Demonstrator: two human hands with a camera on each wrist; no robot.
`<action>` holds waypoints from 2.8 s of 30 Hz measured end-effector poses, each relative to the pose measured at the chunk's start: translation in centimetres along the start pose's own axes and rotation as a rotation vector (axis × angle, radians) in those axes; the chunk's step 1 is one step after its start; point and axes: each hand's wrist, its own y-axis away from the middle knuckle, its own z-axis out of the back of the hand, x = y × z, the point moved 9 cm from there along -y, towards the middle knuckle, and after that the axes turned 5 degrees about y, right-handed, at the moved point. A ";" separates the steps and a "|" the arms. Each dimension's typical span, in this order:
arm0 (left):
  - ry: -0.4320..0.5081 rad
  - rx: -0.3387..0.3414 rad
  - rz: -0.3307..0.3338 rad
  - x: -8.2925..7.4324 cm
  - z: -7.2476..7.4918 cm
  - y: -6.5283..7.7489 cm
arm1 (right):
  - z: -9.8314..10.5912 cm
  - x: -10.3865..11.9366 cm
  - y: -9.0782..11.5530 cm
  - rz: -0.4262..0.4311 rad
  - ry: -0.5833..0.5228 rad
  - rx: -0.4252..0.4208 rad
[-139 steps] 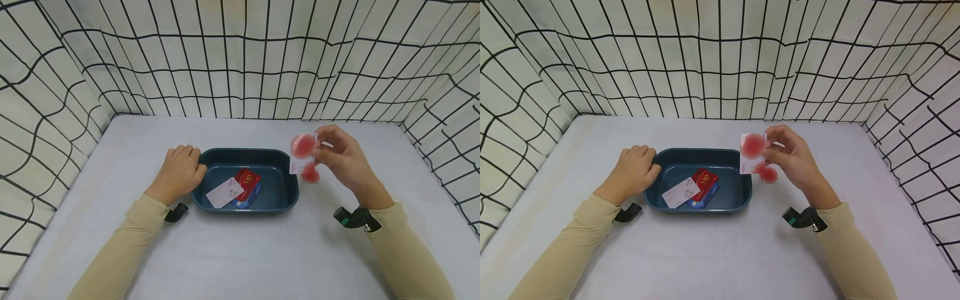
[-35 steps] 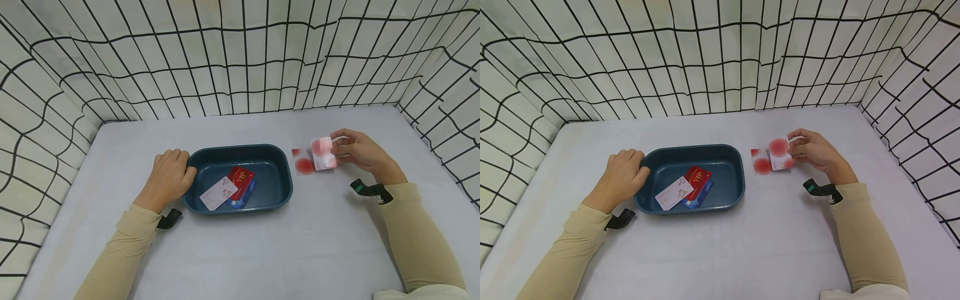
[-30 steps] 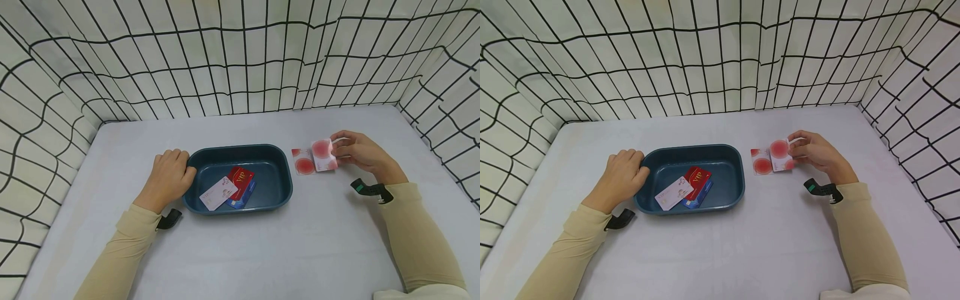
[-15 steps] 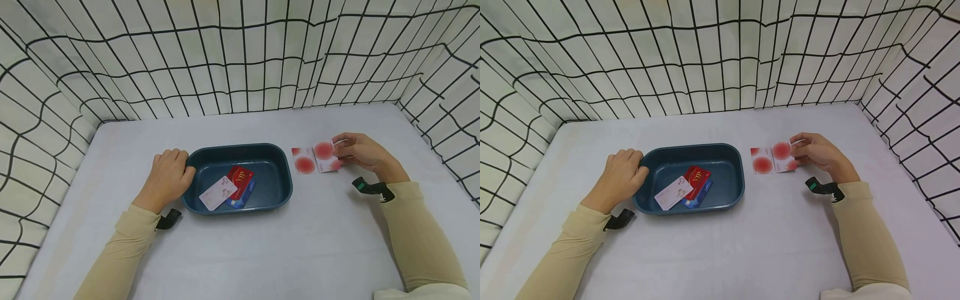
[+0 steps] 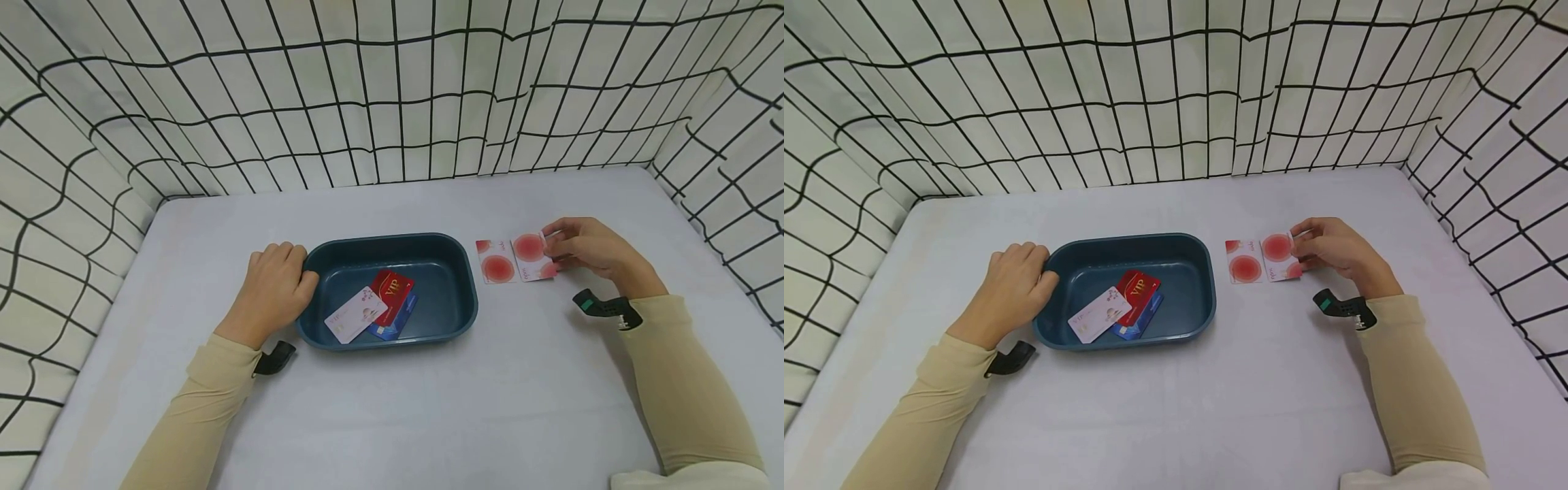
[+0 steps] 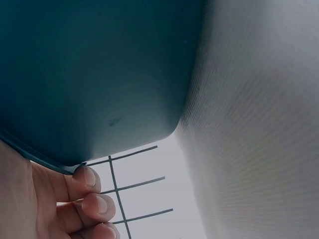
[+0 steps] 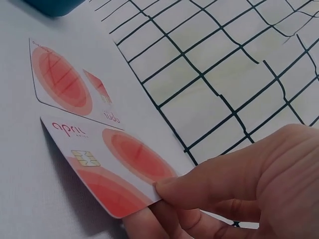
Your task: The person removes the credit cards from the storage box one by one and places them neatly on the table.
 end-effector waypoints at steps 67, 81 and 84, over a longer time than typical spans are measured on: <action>0.031 0.016 0.006 -0.1 0.0 0.0 | -0.5 1.1 0.2 -0.032 0.296 -0.084; 0.034 0.004 0.005 0.2 0.0 0.2 | -0.3 1.7 0.5 -0.031 0.318 -0.095; 0.032 0.007 0.007 0.3 -0.1 0.3 | -0.4 1.9 0.7 -0.033 0.322 -0.100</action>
